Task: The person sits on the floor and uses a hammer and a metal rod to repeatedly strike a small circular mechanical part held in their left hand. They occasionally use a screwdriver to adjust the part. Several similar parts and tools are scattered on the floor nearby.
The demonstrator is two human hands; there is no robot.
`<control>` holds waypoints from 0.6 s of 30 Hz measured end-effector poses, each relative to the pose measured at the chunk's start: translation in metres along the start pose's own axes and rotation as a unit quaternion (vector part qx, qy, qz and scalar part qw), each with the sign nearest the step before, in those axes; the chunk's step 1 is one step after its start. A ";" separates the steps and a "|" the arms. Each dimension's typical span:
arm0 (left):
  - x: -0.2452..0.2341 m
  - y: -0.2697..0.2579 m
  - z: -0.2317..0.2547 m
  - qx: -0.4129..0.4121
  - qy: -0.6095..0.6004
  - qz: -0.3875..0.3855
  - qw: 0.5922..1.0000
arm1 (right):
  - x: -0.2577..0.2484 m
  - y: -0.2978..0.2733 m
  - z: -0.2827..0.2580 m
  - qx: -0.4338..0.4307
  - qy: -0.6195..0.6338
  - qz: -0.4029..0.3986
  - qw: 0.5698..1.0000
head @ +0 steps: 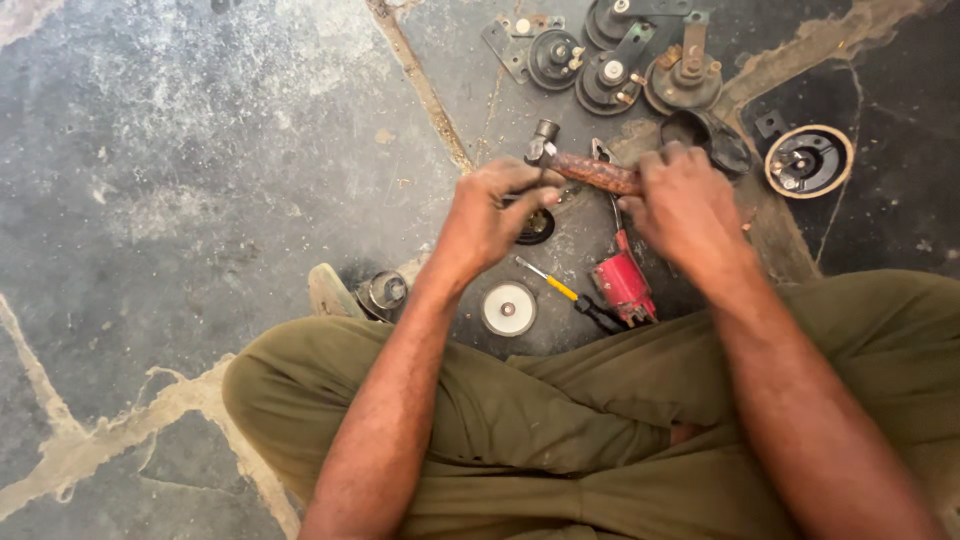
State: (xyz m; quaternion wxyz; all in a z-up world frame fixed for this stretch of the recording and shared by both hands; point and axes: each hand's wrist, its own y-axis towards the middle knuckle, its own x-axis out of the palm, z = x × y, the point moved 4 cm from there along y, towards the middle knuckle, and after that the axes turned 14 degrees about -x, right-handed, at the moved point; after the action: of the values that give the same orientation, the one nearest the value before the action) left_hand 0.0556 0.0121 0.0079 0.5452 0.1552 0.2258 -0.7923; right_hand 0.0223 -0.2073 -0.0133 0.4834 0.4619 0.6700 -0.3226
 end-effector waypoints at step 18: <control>0.010 -0.042 -0.006 0.085 0.156 0.134 0.975 | -0.012 -0.023 -0.014 0.081 0.164 0.008 0.983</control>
State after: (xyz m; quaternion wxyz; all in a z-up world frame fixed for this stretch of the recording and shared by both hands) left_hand 0.0134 0.0201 0.0059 0.5896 0.3516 0.2166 -0.6941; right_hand -0.0026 -0.2069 0.0028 0.3306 0.5511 0.7081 -0.2924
